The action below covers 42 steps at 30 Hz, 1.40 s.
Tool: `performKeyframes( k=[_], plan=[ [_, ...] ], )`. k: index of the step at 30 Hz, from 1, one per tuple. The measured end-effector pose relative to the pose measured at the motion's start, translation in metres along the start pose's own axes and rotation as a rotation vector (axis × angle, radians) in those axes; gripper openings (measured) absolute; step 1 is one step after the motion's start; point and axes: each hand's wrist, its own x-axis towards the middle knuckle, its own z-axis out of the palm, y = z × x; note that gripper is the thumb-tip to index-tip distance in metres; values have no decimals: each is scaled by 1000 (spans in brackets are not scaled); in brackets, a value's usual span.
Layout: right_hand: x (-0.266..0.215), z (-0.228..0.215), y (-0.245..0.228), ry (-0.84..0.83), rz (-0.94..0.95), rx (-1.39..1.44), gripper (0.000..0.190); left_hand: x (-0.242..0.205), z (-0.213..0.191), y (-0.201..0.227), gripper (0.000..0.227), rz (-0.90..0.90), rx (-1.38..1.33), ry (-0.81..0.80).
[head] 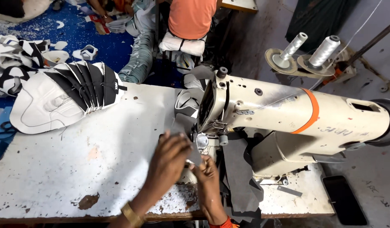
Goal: The person uses a sewing machine to stitch black fabric onto white shoe parts. They repeatedly pick up a shoe part, align it with a black fabric strip, and feed it through the machine. After sewing, they remove the part and place it on a pile.
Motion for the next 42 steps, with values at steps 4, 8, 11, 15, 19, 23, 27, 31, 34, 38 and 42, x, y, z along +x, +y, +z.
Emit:
performKeyframes(
  k=[4, 8, 11, 15, 19, 23, 27, 31, 34, 38, 42],
  plan=[
    [28, -75, 105, -239, 95, -25, 30, -28, 15, 12, 23, -93, -66, 138],
    [46, -65, 102, -353, 121, -544, 31, -23, 9, 8, 22, -150, -177, 190],
    [35, -43, 67, -435, -22, -737, 42, -16, 1, 2, 27, -132, -256, 121],
    [21, -4, 21, -462, -15, -604, 40, -6, 2, -5, 23, -73, -256, 132],
    [23, 10, 17, -398, 69, -507, 38, 9, -12, -11, 26, -91, -344, 67],
    [29, 13, 28, -335, 66, -567, 42, 18, -15, -21, 27, -110, -367, -4],
    [31, 32, 16, -315, 2, -576, 39, 26, -16, -27, 22, -157, -402, -47],
    [28, 36, 9, -285, 19, -560, 35, 24, -16, -20, 19, -153, -284, -5],
    [26, 40, 5, -268, 25, -520, 30, 22, -12, -16, 16, -178, -205, 5],
    [26, 26, 18, -229, -3, -442, 26, 20, -3, -9, 13, -185, -125, 55],
    [19, 5, 29, -152, 18, -495, 22, 28, -31, 33, 18, -288, -72, 17]
  ],
)
